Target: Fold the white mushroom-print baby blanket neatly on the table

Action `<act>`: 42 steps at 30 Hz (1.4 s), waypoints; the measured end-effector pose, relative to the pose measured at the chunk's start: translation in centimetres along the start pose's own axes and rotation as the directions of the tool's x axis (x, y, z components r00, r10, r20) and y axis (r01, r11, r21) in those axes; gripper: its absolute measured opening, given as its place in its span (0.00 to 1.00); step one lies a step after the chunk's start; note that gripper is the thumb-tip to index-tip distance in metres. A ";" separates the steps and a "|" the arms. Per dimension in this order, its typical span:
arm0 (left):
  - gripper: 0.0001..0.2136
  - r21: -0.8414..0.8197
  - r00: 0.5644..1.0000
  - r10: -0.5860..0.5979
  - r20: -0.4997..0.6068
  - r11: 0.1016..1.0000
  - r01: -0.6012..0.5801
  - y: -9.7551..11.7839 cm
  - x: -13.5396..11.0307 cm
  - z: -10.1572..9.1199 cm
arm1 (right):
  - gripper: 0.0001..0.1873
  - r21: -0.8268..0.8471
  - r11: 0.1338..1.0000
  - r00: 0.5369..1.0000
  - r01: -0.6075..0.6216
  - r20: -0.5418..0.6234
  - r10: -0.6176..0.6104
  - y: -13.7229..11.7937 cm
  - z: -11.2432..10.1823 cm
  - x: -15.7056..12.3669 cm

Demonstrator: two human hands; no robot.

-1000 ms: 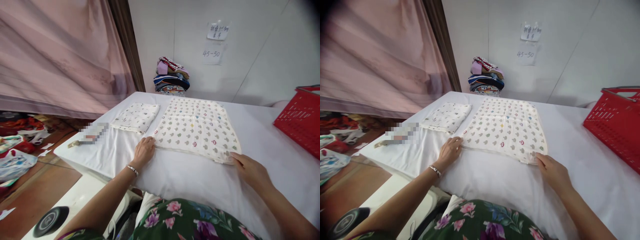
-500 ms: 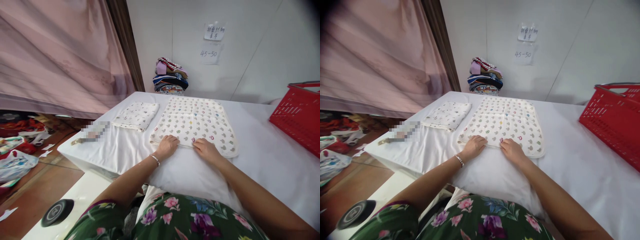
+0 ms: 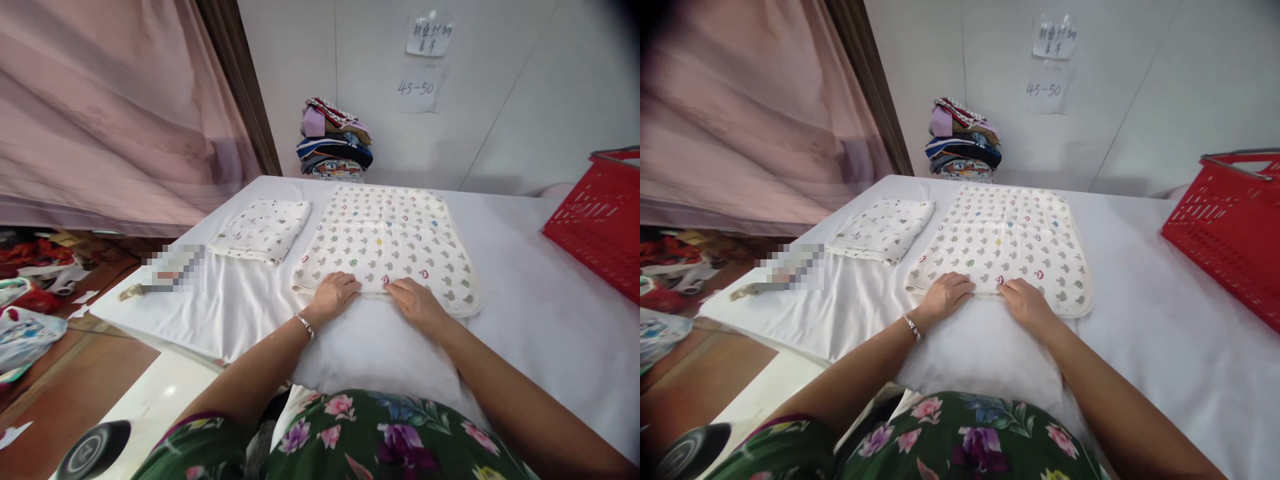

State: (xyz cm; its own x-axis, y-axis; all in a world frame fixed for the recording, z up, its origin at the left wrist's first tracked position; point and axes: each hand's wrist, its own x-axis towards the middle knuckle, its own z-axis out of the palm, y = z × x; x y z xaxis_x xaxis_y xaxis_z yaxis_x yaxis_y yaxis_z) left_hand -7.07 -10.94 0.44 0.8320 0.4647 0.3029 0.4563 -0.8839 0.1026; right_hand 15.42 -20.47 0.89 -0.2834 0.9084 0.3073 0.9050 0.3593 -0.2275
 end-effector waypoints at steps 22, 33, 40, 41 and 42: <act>0.08 -0.017 0.995 0.094 0.033 0.996 -0.093 0.3 -0.4 0.2 | 0.14 0.063 0.993 0.995 0.098 -0.028 -0.096 -0.8 0.0 -0.5; 0.10 -0.039 0.999 -0.005 0.033 0.999 0.007 0.5 -1.3 -0.6 | 0.12 0.005 0.989 0.989 0.147 -0.021 -0.147 0.0 0.9 -0.7; 0.08 -0.110 0.915 -0.352 -0.197 0.935 0.336 -3.3 -5.9 -4.2 | 0.13 0.020 0.993 0.992 0.119 -0.049 -0.118 0.3 1.2 -1.0; 0.08 -0.124 0.882 -0.414 -0.225 0.910 0.395 -3.8 -6.8 -4.6 | 0.14 0.020 0.993 0.992 0.116 -0.056 -0.115 0.3 1.3 -1.0; 0.08 -0.136 0.856 -0.459 -0.237 0.888 0.439 -4.2 -7.7 -4.9 | 0.14 0.017 0.993 0.992 0.113 -0.060 -0.112 0.4 1.4 -1.0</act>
State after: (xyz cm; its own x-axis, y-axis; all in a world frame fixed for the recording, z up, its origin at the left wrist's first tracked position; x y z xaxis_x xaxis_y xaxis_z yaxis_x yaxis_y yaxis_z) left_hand -16.89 -11.07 2.36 0.4280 0.7914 0.4364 0.7278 -0.5881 0.3528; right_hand 15.57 -20.93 -0.79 -0.3639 0.8480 0.3854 0.8616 0.4636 -0.2066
